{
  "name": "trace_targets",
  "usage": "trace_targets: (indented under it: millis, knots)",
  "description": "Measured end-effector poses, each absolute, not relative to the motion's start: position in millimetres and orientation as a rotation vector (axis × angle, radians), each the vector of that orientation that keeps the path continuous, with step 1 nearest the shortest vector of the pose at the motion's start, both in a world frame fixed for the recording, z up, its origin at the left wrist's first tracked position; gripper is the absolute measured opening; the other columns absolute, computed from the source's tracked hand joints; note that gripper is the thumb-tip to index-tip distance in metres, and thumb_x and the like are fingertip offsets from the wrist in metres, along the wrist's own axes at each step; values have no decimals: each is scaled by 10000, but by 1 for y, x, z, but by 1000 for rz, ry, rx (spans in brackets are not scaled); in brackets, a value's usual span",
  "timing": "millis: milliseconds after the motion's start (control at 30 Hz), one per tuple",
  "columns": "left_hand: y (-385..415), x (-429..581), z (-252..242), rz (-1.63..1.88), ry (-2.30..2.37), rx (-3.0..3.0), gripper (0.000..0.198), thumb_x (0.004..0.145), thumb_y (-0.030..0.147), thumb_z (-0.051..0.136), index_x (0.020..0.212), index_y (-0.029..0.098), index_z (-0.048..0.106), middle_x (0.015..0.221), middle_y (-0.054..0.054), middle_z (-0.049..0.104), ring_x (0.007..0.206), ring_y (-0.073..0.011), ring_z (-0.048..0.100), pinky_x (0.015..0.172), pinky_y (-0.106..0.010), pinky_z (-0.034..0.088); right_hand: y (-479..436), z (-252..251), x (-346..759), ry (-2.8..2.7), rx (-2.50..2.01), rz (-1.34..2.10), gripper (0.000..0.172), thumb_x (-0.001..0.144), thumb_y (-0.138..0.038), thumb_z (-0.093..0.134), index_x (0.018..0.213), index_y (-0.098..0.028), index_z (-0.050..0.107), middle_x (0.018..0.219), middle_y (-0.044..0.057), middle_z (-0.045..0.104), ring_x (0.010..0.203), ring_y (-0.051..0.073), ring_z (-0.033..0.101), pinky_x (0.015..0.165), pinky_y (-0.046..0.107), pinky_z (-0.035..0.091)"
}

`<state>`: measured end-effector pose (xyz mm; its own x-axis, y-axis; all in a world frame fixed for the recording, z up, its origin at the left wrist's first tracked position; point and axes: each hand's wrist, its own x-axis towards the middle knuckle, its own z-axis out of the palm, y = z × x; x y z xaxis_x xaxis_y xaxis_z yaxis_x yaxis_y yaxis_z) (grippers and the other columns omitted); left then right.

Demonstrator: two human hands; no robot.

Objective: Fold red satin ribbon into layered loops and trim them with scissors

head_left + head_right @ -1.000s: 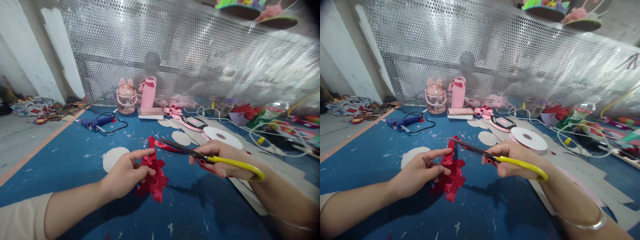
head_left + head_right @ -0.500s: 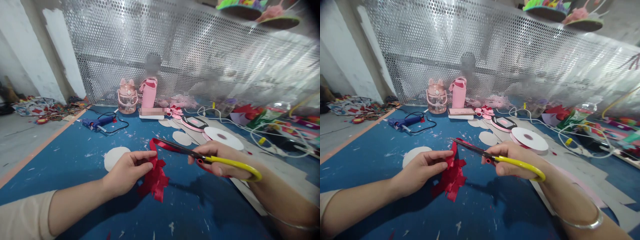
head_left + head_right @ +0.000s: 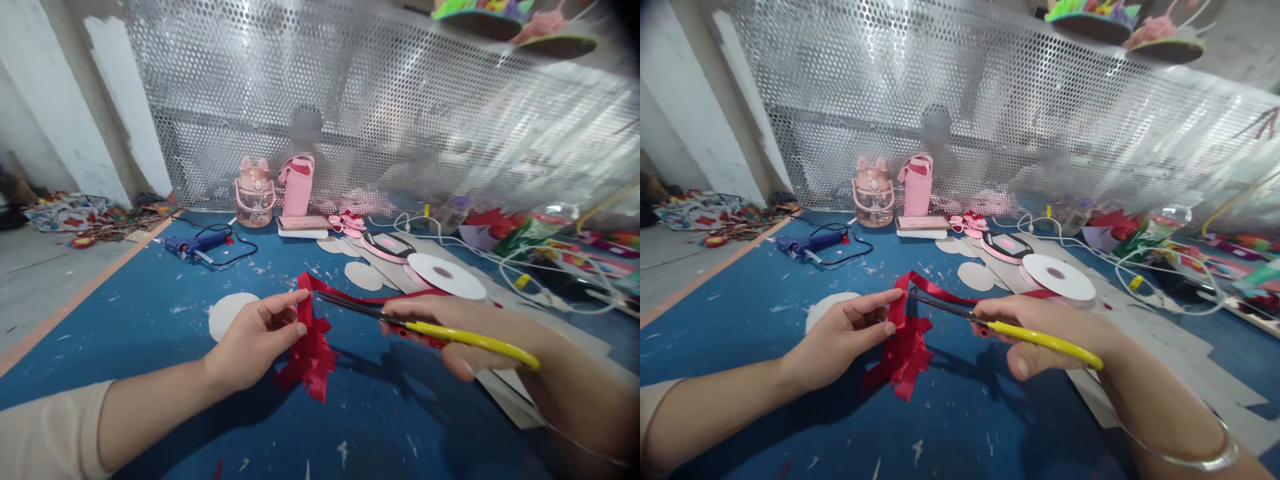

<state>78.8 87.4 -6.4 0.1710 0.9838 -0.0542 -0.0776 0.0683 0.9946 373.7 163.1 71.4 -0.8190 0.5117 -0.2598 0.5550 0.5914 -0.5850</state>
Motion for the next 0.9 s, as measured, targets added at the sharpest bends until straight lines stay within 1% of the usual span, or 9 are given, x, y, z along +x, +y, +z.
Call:
trace_targets:
  millis: [100, 267, 367, 467, 567, 700, 833, 900]
  knots:
    - [87, 79, -7, 1076, 1053, 1196, 512, 756, 281, 709, 1257, 218, 625, 765, 26, 590, 643, -101, 517, 616, -244, 426, 164, 72, 371, 2644, 924, -1122, 859, 637, -903, 464, 1061, -174, 623, 902, 59, 605, 715, 191, 521, 587, 272, 400]
    - [86, 79, -7, 1023, 971, 1153, 531, 755, 259, 715, 1273, 210, 611, 752, 24, 590, 635, -93, 508, 604, -233, 423, 162, 68, 358, 2684, 898, -1114, 908, 599, -945, 402, 957, -143, 632, 792, 34, 560, 632, 138, 419, 521, 239, 310]
    - [85, 79, -7, 997, 952, 1144, 532, 748, 236, 724, 1267, 200, 615, 729, 36, 572, 589, -71, 475, 576, -219, 411, 160, 65, 354, 2667, 880, -1143, 915, 577, -946, 429, 956, -140, 639, 788, 31, 560, 645, 141, 425, 530, 237, 307]
    - [84, 79, -6, 964, 942, 1164, 517, 755, 227, 718, 1260, 191, 618, 732, 36, 576, 549, -58, 458, 549, -218, 406, 161, 60, 351, 2651, 890, -1202, 876, 553, -919, 507, 943, -146, 642, 785, 21, 561, 671, 150, 443, 554, 234, 325]
    - [84, 79, -6, 948, 933, 1169, 518, 757, 217, 714, 1264, 182, 612, 751, 27, 599, 543, -56, 470, 539, -218, 407, 160, 56, 349, 2646, 914, -1194, 832, 550, -893, 556, 918, -152, 641, 742, -1, 530, 646, 134, 408, 532, 222, 293]
    - [84, 80, -5, 931, 924, 1164, 531, 754, 206, 717, 1271, 175, 601, 733, 31, 612, 521, -54, 477, 529, -218, 409, 158, 55, 343, 2652, 945, -1158, 830, 543, -897, 556, 882, -143, 641, 713, -11, 491, 630, 122, 375, 519, 217, 267]
    - [85, 79, -7, 925, 904, 1163, 539, 753, 215, 720, 1277, 178, 595, 784, 14, 642, 541, -59, 494, 538, -222, 420, 158, 55, 340, 2646, 935, -1186, 783, 559, -875, 582, 842, -146, 621, 671, -36, 439, 607, 104, 321, 508, 218, 224]
    - [86, 79, -9, 921, 904, 1172, 548, 751, 219, 723, 1281, 182, 593, 778, 17, 636, 546, -61, 494, 542, -225, 420, 159, 55, 340, 2640, 932, -1201, 761, 565, -860, 600, 834, -148, 615, 656, -46, 410, 600, 99, 299, 503, 221, 204]
